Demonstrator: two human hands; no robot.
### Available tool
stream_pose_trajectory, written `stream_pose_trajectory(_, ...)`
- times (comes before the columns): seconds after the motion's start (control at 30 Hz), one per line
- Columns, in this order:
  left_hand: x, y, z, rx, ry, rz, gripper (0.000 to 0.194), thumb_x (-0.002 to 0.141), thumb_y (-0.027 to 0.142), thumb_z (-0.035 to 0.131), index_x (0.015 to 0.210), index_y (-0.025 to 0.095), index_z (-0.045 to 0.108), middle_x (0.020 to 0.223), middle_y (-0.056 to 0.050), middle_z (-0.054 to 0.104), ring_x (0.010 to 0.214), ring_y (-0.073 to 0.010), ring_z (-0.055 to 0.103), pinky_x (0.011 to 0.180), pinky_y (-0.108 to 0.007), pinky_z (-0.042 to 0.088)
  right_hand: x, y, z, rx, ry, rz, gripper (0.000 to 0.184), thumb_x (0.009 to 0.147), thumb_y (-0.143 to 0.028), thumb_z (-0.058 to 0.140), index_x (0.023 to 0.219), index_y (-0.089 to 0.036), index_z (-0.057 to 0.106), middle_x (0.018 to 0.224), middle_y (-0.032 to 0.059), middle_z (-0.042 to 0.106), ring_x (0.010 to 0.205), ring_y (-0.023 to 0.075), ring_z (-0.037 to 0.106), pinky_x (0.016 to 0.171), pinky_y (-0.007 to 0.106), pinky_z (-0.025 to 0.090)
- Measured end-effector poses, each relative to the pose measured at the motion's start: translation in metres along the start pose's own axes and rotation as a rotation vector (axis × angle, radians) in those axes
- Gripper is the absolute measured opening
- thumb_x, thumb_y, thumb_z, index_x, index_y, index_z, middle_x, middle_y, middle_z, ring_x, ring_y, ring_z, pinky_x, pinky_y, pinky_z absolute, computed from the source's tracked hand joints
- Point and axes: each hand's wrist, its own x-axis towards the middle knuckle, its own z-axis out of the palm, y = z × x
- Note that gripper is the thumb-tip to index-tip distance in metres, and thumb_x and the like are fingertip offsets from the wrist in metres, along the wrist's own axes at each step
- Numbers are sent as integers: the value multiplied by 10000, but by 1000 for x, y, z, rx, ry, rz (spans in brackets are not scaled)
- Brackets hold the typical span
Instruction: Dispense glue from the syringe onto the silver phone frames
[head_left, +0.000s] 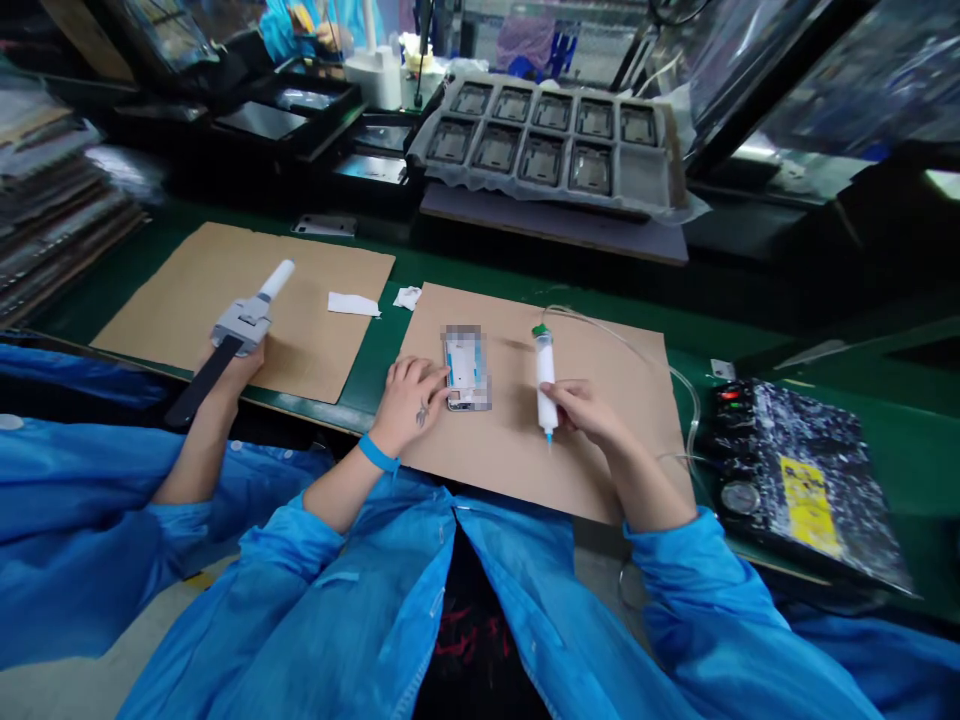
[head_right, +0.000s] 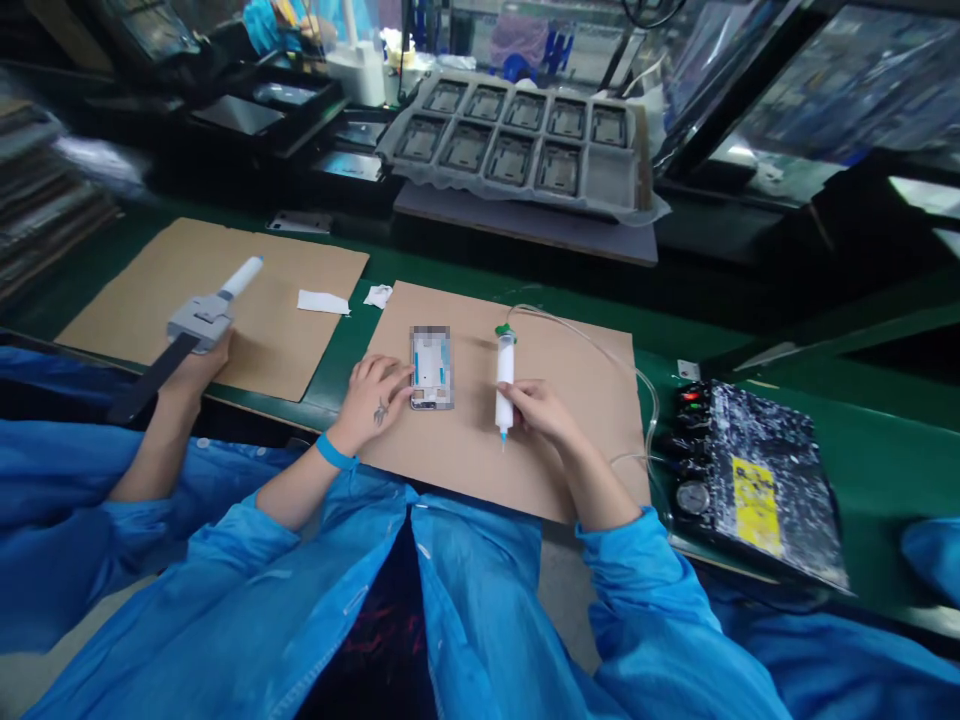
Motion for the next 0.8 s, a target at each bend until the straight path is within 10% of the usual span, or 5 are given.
stream_pose_trajectory(0.13, -5, 8, -30, -22, -138, 10, 637, 1119, 507, 539, 1656, 171, 612, 1694, -202, 583, 1650, -446, 438, 1395, -639, 335, -8, -2, -19, 231, -1, -151, 838, 646, -1053, 730, 809, -233, 672, 525, -2, 596, 426, 150, 526, 400, 285, 437)
stream_pose_trajectory(0.27, -24, 23, -105, -147, -183, -78, 837, 1158, 695, 375, 1819, 183, 325, 1863, -153, 380, 1744, -374, 347, 1410, -545, 369, 8, 5, -25, 360, -64, -380, 629, 735, -728, 977, 959, -237, 652, 687, 16, 728, 557, 186, 694, 517, 299, 561)
stream_pose_trajectory(0.43, -21, 30, -181, -183, -193, -201, 713, 1126, 731, 470, 1646, 264, 615, 1674, -97, 639, 1564, -365, 594, 1341, -495, 463, 46, 25, -8, 512, 163, -366, 605, 813, -699, 889, 1069, -294, 520, 788, -22, 753, 629, 192, 741, 581, 295, 585)
stream_pose_trajectory(0.6, 46, 0, -168, 68, -321, -220, 642, 1083, 628, 595, 1593, 248, 676, 1630, -103, 681, 1494, -398, 640, 1273, -513, 511, 64, 36, 6, 559, 184, -307, 764, 817, -804, 799, 1314, -285, 539, 981, 49, 833, 671, 210, 759, 611, 332, 608)
stream_pose_trajectory(0.8, 148, -35, -125, 244, -177, -291, 613, 982, 138, 584, 1590, 111, 654, 1538, -211, 715, 1450, -407, 655, 1248, -534, 519, 64, 39, 8, 517, 193, -371, 801, 838, -810, 848, 1351, -228, 650, 1124, 106, 842, 748, 190, 755, 701, 344, 629)
